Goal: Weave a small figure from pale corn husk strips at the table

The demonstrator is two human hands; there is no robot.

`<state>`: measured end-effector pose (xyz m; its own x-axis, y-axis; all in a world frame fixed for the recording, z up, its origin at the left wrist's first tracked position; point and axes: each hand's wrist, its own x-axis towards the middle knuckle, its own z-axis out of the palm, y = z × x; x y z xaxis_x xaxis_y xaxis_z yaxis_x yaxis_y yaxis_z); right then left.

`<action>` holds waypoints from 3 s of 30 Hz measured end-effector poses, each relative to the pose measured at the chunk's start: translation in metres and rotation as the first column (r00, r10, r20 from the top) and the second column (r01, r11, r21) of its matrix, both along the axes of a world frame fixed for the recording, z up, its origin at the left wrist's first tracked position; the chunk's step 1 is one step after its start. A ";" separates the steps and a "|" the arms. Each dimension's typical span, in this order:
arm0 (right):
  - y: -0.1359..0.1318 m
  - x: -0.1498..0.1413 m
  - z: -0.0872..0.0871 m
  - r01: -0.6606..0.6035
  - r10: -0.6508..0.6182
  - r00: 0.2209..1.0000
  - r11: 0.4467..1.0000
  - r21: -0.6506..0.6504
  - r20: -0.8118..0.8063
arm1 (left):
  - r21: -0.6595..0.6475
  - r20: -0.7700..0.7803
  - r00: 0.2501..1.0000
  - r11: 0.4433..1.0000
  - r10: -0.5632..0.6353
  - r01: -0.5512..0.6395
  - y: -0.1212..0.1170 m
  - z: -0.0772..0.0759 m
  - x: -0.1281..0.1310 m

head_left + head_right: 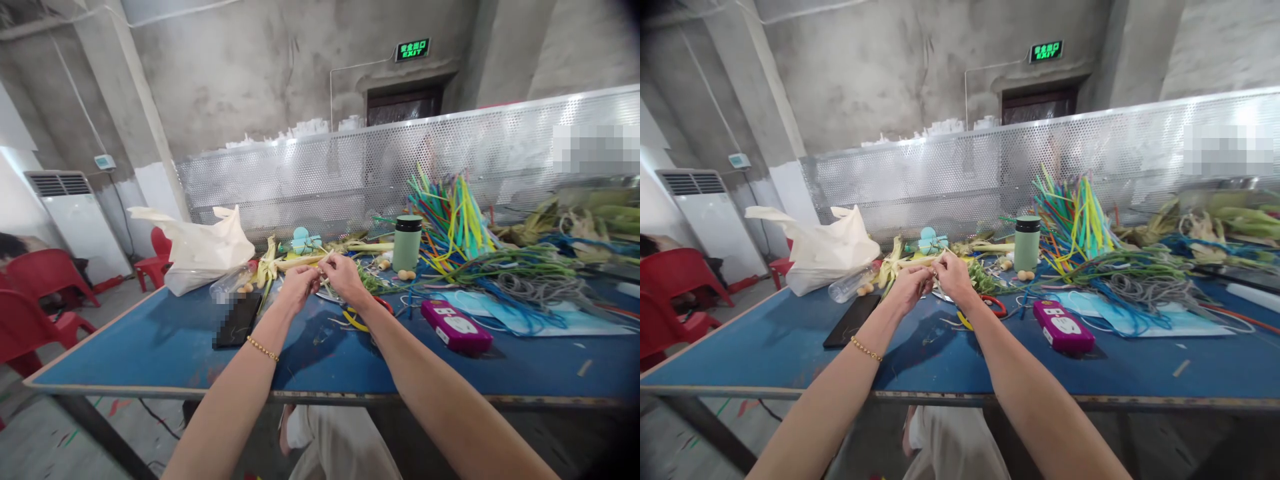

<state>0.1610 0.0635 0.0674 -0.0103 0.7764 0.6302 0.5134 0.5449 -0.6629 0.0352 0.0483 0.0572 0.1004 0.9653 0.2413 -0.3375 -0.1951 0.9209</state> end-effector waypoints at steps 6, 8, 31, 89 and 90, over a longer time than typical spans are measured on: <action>-0.001 0.008 0.004 -0.088 0.088 0.996 0.995 0.040 -0.001 | -0.036 0.015 0.997 0.997 -0.073 0.073 -0.004 0.006 -0.002; -0.001 0.009 0.005 -0.076 0.076 0.997 0.995 0.066 0.006 | -0.041 0.037 0.995 0.995 -0.093 0.095 -0.005 0.006 -0.002; -0.001 0.002 0.003 0.036 -0.036 0.999 0.999 -0.025 -0.014 | 0.086 -0.079 0.993 0.991 -0.092 0.099 0.003 -0.002 -0.004; -0.002 0.013 0.002 -0.164 0.165 0.980 0.986 -0.022 0.111 | 0.072 -0.182 0.983 0.997 0.036 -0.023 0.008 -0.003 -0.011; -0.004 0.012 0.003 -0.133 0.135 0.980 0.991 -0.019 0.145 | 0.072 -0.198 0.979 0.997 0.051 -0.038 0.008 -0.003 -0.010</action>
<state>0.1734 0.0595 0.0705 -0.2057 0.7673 0.6074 0.5275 0.6097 -0.5916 0.0249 0.0563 0.0539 0.1104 0.9519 0.2858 -0.1378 -0.2702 0.9529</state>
